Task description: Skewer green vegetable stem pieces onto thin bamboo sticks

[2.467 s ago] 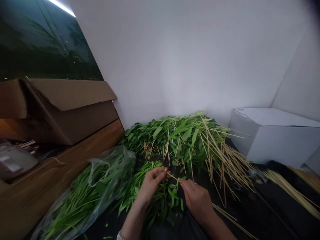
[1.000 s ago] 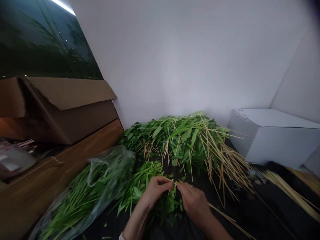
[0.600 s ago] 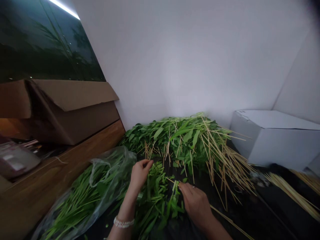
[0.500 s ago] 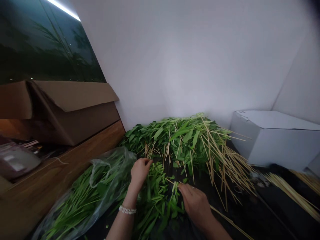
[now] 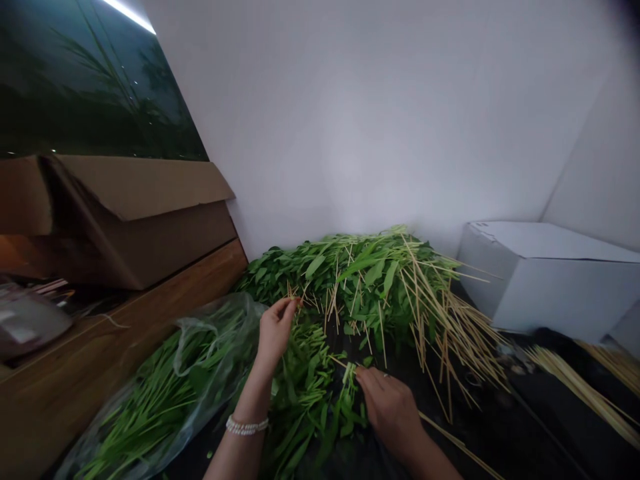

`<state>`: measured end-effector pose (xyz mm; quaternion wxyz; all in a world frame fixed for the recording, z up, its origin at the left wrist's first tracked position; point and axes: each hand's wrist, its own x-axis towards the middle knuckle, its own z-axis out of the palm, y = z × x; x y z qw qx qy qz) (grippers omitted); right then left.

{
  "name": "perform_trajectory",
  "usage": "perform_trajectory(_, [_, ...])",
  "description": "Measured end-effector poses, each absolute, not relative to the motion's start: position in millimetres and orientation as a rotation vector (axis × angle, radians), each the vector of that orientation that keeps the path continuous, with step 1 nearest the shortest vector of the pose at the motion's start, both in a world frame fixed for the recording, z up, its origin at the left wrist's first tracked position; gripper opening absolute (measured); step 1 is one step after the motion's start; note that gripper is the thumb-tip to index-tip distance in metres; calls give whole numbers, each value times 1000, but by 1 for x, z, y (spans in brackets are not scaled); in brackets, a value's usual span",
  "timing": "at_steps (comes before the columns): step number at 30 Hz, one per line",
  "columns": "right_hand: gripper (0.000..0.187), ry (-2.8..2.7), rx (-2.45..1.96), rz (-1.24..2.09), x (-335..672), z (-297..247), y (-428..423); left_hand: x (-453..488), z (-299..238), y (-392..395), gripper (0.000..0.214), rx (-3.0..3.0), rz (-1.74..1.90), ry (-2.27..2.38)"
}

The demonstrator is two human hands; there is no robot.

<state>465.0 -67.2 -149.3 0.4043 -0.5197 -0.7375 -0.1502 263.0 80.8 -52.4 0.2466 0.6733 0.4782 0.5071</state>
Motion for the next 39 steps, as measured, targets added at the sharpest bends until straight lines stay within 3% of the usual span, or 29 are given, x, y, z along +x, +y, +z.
perform_trajectory(5, [27,-1800,-1295,-350,466,-151,-66,270,-40,59,44,1549,1444,1088])
perform_trajectory(10, [26,-1740,-1311,-309,464,-146,-67,284,-81,34,52,1238,1083,985])
perform_trajectory(16, [31,-1786,-1360,-359,464,-148,-68,293,-116,21,48,1034,1068,988])
perform_trajectory(39, [37,-1823,-1426,-404,467,-157,-66,298,-118,17,33,1266,1115,1076])
